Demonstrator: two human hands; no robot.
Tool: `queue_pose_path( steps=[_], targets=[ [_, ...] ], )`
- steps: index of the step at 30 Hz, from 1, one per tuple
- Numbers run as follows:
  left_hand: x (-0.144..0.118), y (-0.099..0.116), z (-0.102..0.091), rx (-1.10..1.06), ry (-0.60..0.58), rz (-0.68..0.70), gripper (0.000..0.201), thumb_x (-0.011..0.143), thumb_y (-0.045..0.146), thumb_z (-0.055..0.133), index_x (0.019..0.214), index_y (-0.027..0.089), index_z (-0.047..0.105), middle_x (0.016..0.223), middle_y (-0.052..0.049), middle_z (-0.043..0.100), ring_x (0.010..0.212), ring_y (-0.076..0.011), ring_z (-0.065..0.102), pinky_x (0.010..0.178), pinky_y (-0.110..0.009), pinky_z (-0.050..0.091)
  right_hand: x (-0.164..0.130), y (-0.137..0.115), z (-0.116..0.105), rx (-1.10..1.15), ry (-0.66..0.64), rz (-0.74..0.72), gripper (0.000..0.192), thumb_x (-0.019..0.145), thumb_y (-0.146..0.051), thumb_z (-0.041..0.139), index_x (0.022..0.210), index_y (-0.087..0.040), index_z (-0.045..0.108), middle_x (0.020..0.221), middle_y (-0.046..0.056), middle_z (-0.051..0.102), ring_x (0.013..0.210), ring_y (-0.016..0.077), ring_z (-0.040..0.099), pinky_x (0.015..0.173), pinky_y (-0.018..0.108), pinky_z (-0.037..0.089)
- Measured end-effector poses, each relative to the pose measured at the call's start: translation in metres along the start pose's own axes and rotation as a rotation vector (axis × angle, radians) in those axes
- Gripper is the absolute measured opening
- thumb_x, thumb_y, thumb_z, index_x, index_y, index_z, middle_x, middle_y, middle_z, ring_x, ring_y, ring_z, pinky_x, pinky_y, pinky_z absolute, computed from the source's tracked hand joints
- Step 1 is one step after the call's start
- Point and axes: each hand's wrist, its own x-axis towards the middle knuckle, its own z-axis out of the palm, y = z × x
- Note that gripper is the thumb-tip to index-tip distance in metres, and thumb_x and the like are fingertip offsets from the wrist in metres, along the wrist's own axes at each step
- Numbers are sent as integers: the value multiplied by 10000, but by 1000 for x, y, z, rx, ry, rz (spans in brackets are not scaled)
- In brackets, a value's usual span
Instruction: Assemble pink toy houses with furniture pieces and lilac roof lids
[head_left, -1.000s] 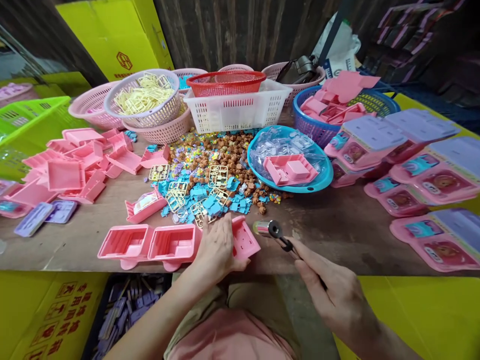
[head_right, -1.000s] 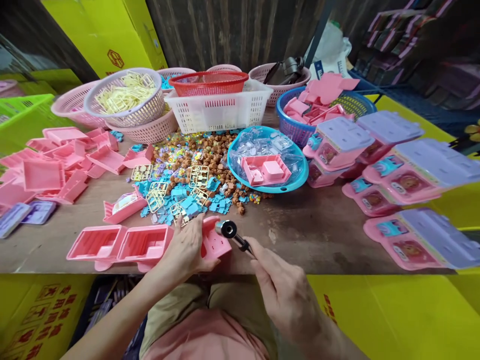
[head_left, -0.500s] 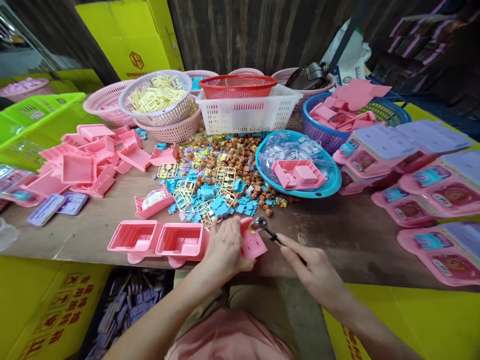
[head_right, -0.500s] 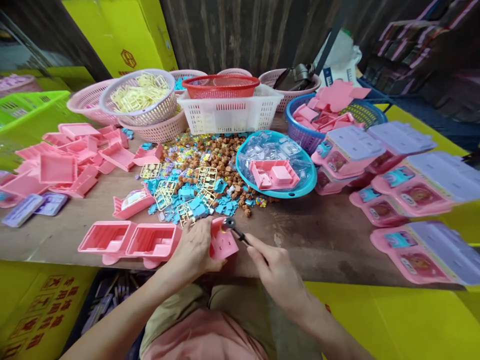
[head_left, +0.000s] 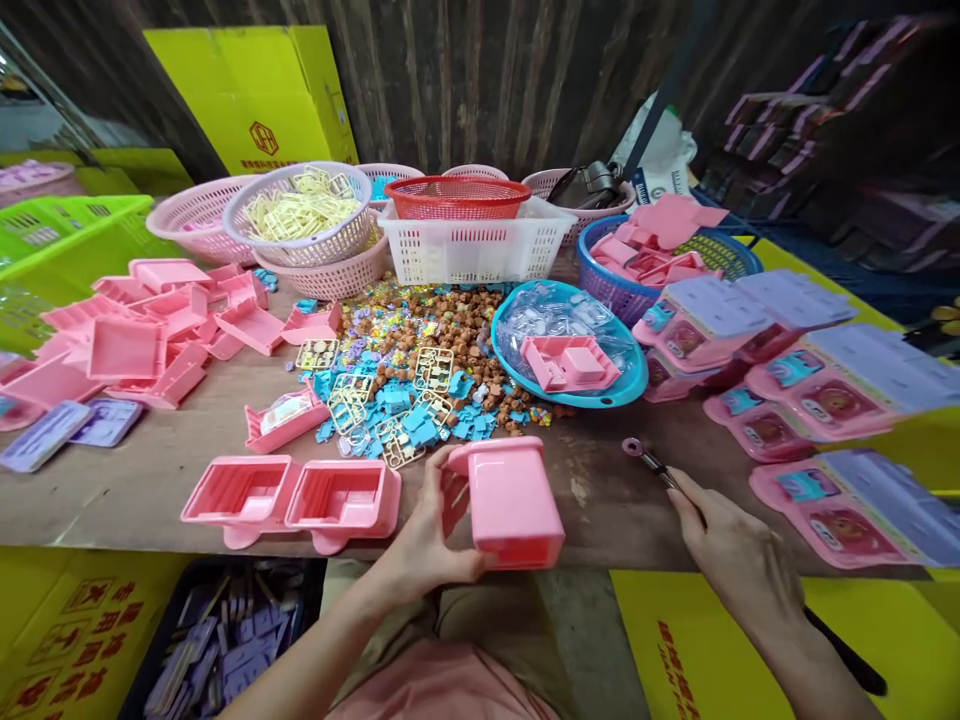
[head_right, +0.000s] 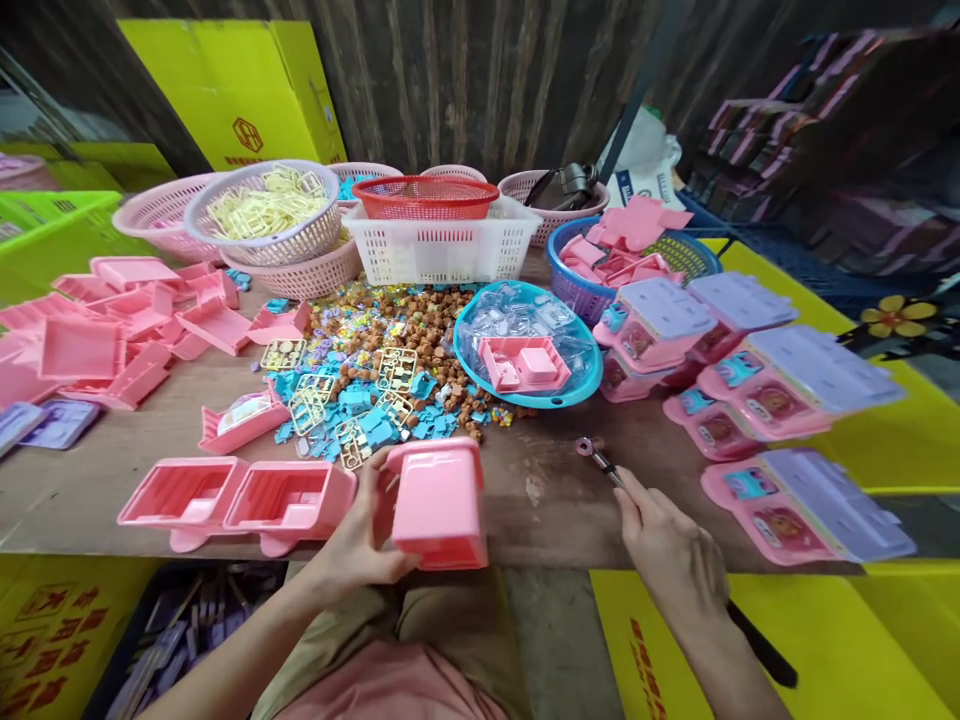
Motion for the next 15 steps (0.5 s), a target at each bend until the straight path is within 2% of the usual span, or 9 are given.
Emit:
queue_pose_path(
  steps=[3,7,11,15],
  targets=[
    [5,5,9,-350,34,-277,860,588,547,684,1280,191,319,1243,-150,522,1113,-289,544,898,-414,466,0,7,17,-109,22,5,352,905,-316,393,1110,-201,655,723,56,661,447,145,502,420,278,274],
    [8,7,16,-706,-17,-600,657,697,582,565,1159,135,428,971,-127,643,881,-264,659,828,-439,496,4,13,34,-131,59,-49,369,919,-292,364,1093,-157,659,743,92,621,634,204,528,472,290,290],
    [7,6,19,-829,14,-731,567,749,563,526,1076,105,457,819,-83,633,783,-217,674,851,-402,488,10,5,33,-98,104,-59,363,911,-313,362,1051,-156,657,853,124,609,723,244,519,564,329,345],
    [7,8,21,-888,54,-779,547,762,573,512,999,81,477,779,-80,609,783,-215,670,869,-390,488,12,-33,9,258,201,-138,390,910,-355,386,1228,-170,519,937,117,594,846,260,559,727,386,416]
  ],
)
